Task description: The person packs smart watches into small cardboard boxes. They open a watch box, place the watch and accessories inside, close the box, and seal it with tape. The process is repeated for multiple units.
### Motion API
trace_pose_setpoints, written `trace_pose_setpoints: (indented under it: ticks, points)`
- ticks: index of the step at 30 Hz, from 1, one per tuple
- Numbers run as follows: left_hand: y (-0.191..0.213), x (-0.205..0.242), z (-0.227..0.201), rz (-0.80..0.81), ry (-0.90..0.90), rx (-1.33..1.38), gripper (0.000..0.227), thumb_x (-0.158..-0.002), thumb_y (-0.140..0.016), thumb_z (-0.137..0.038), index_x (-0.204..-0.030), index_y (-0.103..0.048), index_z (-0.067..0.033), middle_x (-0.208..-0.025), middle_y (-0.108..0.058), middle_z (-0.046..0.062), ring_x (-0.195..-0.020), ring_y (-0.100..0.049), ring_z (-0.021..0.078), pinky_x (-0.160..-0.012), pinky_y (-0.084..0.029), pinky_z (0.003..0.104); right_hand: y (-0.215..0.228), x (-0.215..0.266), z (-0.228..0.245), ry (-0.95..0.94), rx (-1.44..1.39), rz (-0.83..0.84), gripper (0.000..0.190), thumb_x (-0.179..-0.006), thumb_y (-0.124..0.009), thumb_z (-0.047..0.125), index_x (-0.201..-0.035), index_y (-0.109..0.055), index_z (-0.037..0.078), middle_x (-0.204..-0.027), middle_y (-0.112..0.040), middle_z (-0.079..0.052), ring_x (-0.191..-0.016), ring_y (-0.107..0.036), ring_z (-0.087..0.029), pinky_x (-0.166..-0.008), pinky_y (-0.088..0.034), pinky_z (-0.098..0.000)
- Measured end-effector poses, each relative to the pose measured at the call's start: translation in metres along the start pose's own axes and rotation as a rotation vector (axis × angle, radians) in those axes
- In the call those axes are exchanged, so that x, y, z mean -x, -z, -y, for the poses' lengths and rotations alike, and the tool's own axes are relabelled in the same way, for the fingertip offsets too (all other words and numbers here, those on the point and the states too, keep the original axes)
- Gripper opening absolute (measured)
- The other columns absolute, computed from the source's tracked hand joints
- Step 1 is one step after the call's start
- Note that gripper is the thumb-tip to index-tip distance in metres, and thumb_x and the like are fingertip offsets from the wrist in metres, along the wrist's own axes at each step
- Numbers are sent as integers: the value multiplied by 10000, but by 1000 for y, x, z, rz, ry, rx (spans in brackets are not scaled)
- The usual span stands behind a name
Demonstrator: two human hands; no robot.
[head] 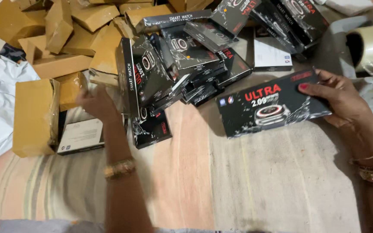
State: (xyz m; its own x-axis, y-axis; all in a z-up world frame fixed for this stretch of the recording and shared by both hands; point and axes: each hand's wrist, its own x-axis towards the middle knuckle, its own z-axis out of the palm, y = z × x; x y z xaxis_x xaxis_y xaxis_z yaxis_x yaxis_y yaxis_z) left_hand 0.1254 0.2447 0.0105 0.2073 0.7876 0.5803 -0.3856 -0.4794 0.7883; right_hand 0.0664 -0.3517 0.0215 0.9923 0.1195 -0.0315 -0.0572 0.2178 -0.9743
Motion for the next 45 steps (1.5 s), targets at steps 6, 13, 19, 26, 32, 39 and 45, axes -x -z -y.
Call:
trace_pose_setpoints:
  ticks: [6, 13, 19, 26, 32, 39, 45]
  points:
    - [-13, -46, 76, 448, 964, 249, 268, -853, -752, -264, -1034, -654, -92, -726, -506, 61, -608, -489, 224, -560, -424, 351, 3, -10, -17, -96, 17, 52, 357, -942, -726, 99, -1185, -586, -121, -926, -743, -190, -661, -711, -177, -495, -548, -234]
    - [-25, -67, 32, 241, 918, 483, 238, -933, -609, -169, -1077, -617, 20, -889, -618, 148, -745, -623, 255, -696, -565, 368, 4, -12, -11, -156, 99, 61, 372, -905, -718, 143, -1143, -546, -85, -811, -722, -163, -442, -599, -83, -260, -333, -211]
    - [34, -11, -110, 250, 7, 391, 235, -1090, -559, -136, -1149, -569, 91, -1078, -690, 199, -945, -720, 271, -858, -660, 364, 2, 4, 3, -238, 418, -57, 411, -892, -676, 264, -1148, -563, -37, -606, -655, -142, -209, -271, -108, -205, -119, -301]
    - [84, 237, -217, 509, 664, 789, 469, -1034, -521, -193, -1431, -462, 48, -1453, -540, 230, -1330, -586, 302, -1129, -452, 406, 1, 14, -12, -12, 75, -62, 317, -942, -691, 60, -1209, -551, -39, -993, -715, -146, -727, -738, -151, -613, -633, -244]
    - [42, 363, -272, 722, 1189, 934, 616, -1072, -374, -418, -1476, -387, 47, -1501, -487, 253, -1339, -562, 336, -1173, -445, 456, 3, 23, -14, 176, 62, -90, 375, -955, -703, -12, -1298, -551, -17, -1098, -718, -125, -896, -726, -168, -763, -631, -278]
    - [89, 362, -314, 1628, 696, 666, 319, -1066, -640, -178, -1321, -589, 5, -1304, -638, 190, -1248, -628, 328, -1175, -490, 434, -2, 37, -5, 481, 109, -212, 480, -1008, -679, -76, -1425, -463, 26, -1160, -713, -126, -998, -721, -157, -849, -614, -255]
    - [51, 229, -292, 1687, -670, -174, 1050, -574, -787, -223, -1548, -400, -163, -1535, -413, 234, -1507, -249, 436, -1197, -158, 660, -7, 44, 4, 626, 129, -268, 450, -1086, -668, -128, -1440, -432, 20, -1182, -703, -158, -1035, -726, -173, -888, -623, -266]
